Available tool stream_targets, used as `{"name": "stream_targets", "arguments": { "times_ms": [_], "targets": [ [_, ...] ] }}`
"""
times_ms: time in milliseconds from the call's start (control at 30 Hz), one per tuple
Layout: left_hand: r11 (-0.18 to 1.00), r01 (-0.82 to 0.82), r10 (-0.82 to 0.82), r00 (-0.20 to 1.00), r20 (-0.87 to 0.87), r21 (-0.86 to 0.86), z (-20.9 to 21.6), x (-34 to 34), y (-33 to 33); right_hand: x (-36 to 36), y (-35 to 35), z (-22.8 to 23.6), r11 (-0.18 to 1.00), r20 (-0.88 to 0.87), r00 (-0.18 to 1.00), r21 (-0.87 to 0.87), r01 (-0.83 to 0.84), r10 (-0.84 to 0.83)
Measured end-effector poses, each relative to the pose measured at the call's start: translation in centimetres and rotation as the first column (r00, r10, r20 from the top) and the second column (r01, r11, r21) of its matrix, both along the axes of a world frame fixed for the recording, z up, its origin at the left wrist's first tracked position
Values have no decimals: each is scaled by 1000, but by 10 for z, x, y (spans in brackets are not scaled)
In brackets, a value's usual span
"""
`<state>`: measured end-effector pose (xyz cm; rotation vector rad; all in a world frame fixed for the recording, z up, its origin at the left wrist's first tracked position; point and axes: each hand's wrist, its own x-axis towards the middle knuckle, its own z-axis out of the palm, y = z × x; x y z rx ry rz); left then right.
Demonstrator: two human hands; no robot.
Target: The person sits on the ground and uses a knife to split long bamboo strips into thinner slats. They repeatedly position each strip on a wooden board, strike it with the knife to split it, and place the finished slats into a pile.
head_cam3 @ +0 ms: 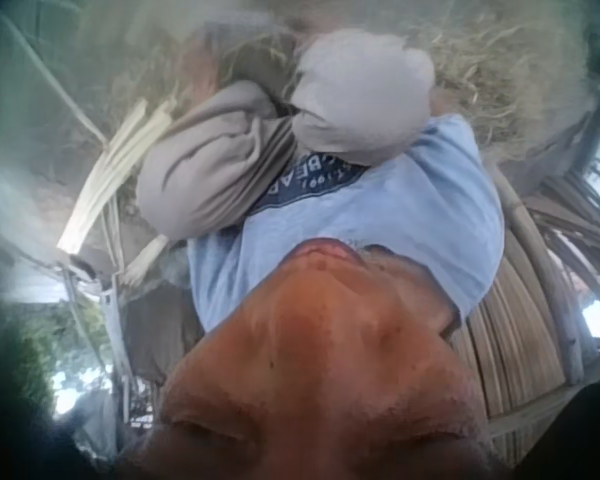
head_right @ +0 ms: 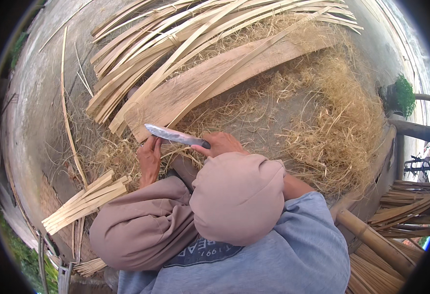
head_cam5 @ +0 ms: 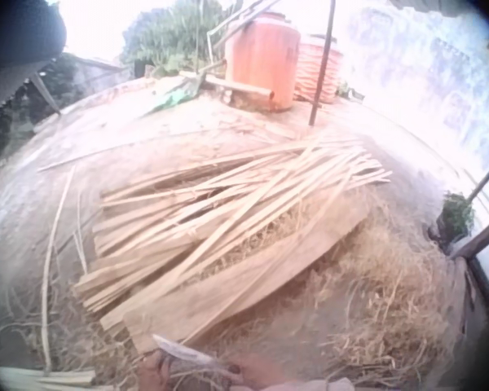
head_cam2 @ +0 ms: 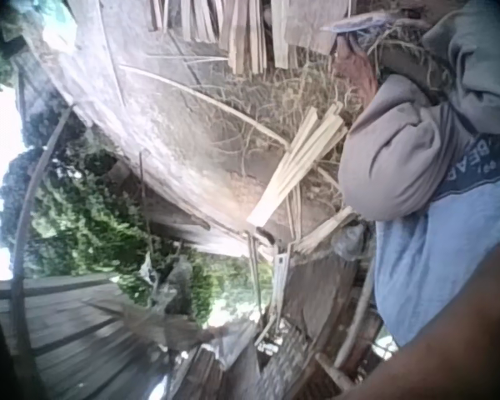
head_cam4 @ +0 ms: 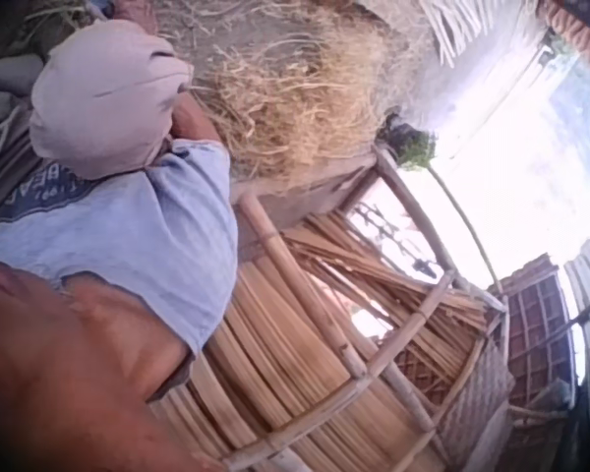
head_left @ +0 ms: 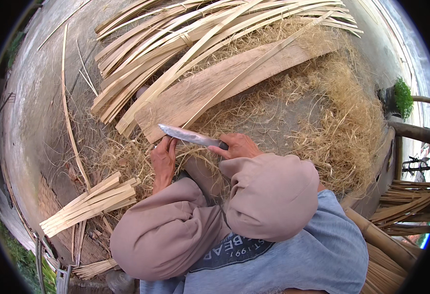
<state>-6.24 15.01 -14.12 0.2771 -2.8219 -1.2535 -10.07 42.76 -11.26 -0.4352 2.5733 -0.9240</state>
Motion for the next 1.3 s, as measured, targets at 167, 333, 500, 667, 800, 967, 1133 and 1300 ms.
{"name": "stream_targets", "arguments": {
  "times_ms": [167, 333, 500, 667, 800, 967, 1133, 1300],
  "targets": [
    [1000, 18, -18, 999, 46, -7, 7, -8, 4, -66, 92, -14, 974, -116, 986, 179, 138, -118],
    [1000, 18, -19, 998, 57, 19, 16, -5, 4, -152, 255, -38, 645, -245, 660, 149, 749, -710],
    [983, 53, -62, 997, -49, -175, -2, 8, -6, -104, 118, 7, 910, -44, 921, 142, 390, -388],
    [988, 55, -57, 998, -13, -146, 0, 16, -17, -11, 30, -31, 998, -320, 947, -36, -44, 30],
    [1000, 3, -11, 955, 296, 29, 17, 55, -66, -124, 172, -25, 840, -178, 866, 218, 497, -467],
    [972, 142, -229, 748, 623, 186, 33, 56, -117, -158, 246, -31, 720, -154, 727, 105, 686, -669],
    [909, 53, -354, 619, 701, 412, 26, -22, -38, -59, 66, -45, 915, -16, 916, -39, 401, -402],
    [993, 58, -108, 804, 585, 103, -12, 22, -67, -28, 81, -34, 988, -148, 977, -4, 155, -154]
  ]
}}
